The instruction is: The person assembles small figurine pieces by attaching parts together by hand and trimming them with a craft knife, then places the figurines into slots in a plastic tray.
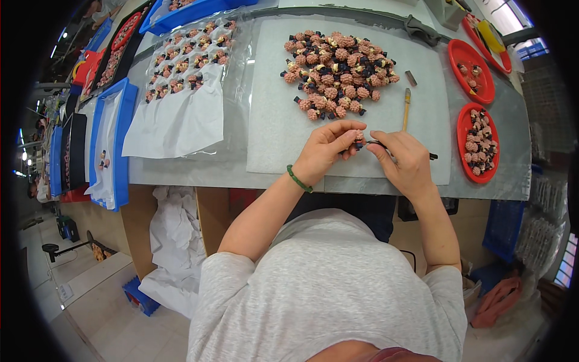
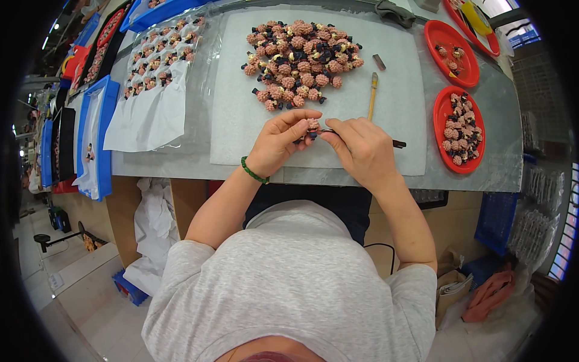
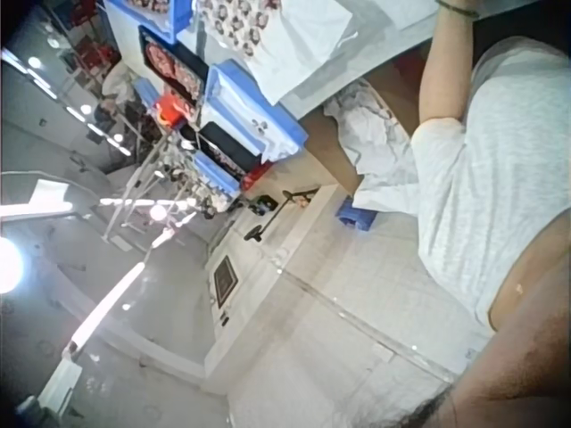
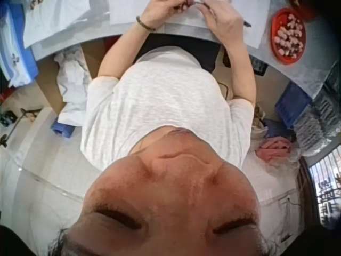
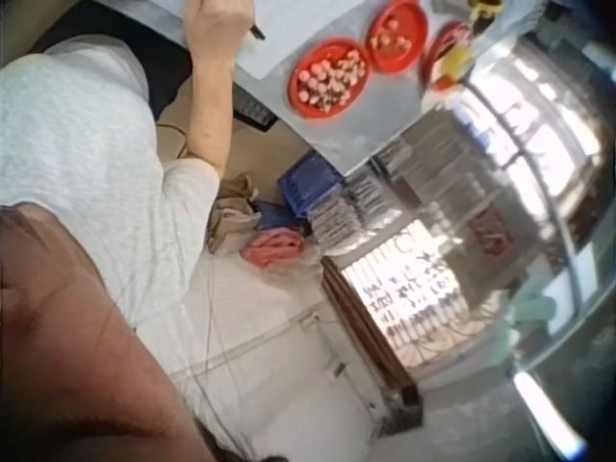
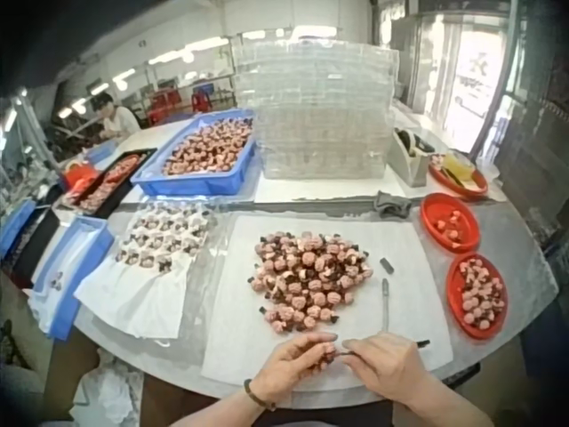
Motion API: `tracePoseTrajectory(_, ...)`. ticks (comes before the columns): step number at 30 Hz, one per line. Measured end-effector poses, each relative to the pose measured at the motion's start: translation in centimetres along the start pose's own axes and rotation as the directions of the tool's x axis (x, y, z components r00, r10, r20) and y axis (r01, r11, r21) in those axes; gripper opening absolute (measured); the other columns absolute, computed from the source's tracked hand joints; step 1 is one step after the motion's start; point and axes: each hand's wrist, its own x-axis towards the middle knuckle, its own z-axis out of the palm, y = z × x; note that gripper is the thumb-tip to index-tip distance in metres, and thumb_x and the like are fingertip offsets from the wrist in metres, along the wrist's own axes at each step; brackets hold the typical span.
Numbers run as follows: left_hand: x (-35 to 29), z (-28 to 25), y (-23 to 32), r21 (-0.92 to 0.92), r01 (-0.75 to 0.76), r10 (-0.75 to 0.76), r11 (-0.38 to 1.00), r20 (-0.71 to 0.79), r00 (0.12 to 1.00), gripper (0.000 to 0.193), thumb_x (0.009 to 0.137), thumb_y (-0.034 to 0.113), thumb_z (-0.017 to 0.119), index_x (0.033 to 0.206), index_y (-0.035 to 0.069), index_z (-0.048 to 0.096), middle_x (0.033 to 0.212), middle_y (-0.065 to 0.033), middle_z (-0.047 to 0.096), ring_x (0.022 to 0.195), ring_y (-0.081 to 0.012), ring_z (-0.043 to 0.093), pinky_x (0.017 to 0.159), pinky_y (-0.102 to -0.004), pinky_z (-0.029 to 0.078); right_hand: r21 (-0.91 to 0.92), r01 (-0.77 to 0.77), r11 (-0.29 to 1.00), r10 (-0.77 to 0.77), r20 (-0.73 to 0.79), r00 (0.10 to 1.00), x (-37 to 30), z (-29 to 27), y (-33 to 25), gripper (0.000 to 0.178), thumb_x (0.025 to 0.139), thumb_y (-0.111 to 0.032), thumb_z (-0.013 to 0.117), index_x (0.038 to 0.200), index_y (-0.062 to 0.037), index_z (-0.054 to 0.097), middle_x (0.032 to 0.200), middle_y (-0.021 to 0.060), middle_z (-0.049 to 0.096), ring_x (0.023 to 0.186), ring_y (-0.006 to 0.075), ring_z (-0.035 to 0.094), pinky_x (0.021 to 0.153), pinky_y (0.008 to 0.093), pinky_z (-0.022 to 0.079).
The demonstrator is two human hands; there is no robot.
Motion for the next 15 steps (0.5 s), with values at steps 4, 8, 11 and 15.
tracePoseTrajectory(4,0.00,-0.34,-0.28,0.043,-0.031,0.029,0.999,0.048,0.998,0.025,0.087,0.013,0.050,0.110,0.002,0.053,0.085,-0.0020,0.056,0.069,-0.0064,0.048,0.062,-0.0190,0.040,-0.021,0.037,0.999,-0.036,0.033,0.999,0.24,0.00,0.22,0.018,0.069,-0.014,0.067,0.082,-0.0037,0.060,0.068,0.0069,0.058,0.057,0.0215,0.054,0.050,0.0301,0.042)
tracePoseTrajectory(8,0.04,-0.33,-0.29,0.073,-0.068,0.064,0.995,0.054,0.996,0.024,0.086,0.012,0.051,0.108,0.002,0.054,0.085,-0.0017,0.057,0.070,-0.0063,0.048,0.063,-0.0190,0.040,-0.038,0.061,0.997,-0.060,0.038,0.997,0.31,-0.04,0.29,0.018,0.068,-0.015,0.068,0.079,-0.0042,0.060,0.066,0.0064,0.057,0.056,0.0206,0.053,0.050,0.0297,0.041)
tracePoseTrajectory(11,0.10,-0.25,-0.29,0.095,-0.072,0.068,0.993,0.043,0.997,0.023,0.086,0.011,0.051,0.107,0.003,0.055,0.085,-0.0016,0.057,0.070,-0.0061,0.048,0.062,-0.0187,0.040,-0.045,0.070,0.997,-0.068,0.040,0.997,0.31,-0.05,0.37,0.018,0.067,-0.015,0.069,0.078,-0.0043,0.059,0.065,0.0061,0.057,0.056,0.0205,0.053,0.050,0.0296,0.041)
tracePoseTrajectory(15,-0.05,-0.05,0.00,0.137,-0.064,0.060,0.989,0.035,0.998,0.023,0.086,0.011,0.050,0.107,0.003,0.055,0.085,-0.0013,0.057,0.070,-0.0057,0.047,0.062,-0.0183,0.040,-0.044,0.082,0.996,-0.081,0.031,0.996,0.29,0.02,0.31,0.017,0.067,-0.016,0.069,0.077,-0.0046,0.059,0.065,0.0059,0.057,0.055,0.0205,0.053,0.049,0.0298,0.041)
